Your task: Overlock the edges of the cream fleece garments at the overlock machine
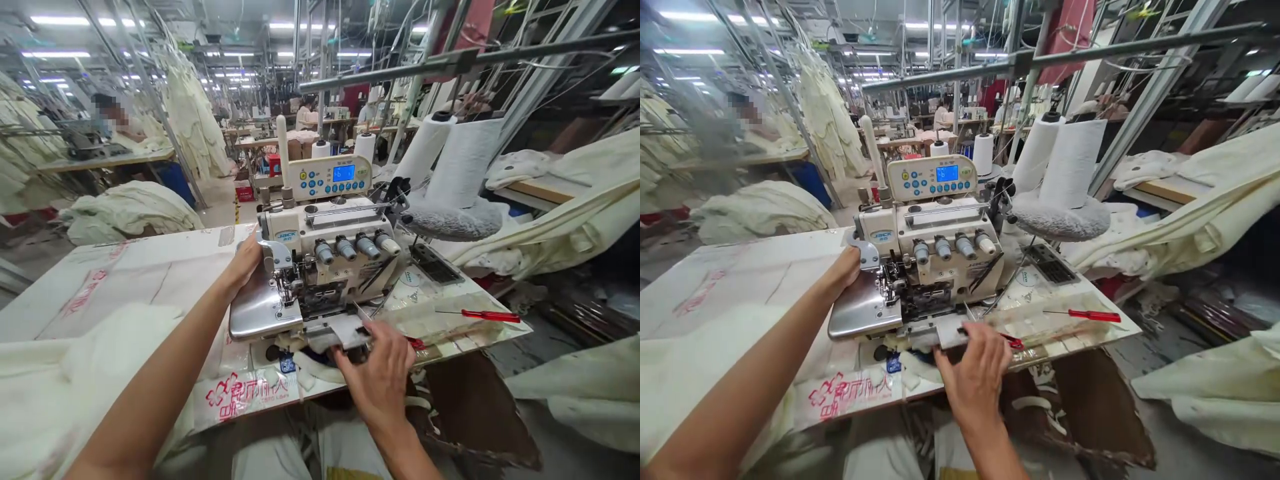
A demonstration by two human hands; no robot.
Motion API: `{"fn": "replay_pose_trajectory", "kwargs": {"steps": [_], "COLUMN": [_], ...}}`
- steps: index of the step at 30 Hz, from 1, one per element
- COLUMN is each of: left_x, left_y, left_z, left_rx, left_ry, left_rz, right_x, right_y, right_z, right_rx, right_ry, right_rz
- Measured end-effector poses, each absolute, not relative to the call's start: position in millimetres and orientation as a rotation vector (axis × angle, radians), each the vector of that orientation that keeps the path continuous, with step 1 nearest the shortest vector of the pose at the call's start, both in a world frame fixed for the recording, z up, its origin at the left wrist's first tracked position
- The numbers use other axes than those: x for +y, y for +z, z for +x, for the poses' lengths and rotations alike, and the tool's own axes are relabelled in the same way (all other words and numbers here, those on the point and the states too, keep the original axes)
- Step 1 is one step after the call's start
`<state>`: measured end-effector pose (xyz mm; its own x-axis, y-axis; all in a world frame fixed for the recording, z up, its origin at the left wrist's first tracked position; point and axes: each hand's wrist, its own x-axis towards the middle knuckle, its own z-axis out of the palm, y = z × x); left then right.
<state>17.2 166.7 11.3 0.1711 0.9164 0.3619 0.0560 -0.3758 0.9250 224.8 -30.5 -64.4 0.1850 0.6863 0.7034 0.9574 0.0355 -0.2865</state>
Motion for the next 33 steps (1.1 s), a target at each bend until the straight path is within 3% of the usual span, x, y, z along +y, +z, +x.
{"fn": "replay_pose_trajectory", "kwargs": {"steps": [4, 8, 13, 22, 29, 33], "left_x": [164, 165, 153, 21, -23, -26], "left_y": [11, 12, 19, -25, -54, -58], "left_z": [18, 19, 6, -11, 17, 18], "left_rx": [0.943, 0.973, 1.088, 1.611, 1.634, 1.618], "left_ry": [1.326, 1.387, 1.617, 1.825, 1.895, 1.867], "left_rz": [1.640, 1.634, 1.721, 1.558, 1.432, 1.472], "right_x": [-67, -43, 27, 53, 48, 51], "right_y": [-65, -23, 15, 24, 11, 14], "right_z": [247, 289, 318, 315, 305, 299], "right_rx": [-1.834, -1.695, -1.569, -1.366, -1.457, -1.366], "right_ry": [-0.405, -0.202, -0.022, -0.020, 0.246, 0.238], "right_rz": [-1.587, -1.499, -1.984, -2.072, -2.109, -2.090]}}
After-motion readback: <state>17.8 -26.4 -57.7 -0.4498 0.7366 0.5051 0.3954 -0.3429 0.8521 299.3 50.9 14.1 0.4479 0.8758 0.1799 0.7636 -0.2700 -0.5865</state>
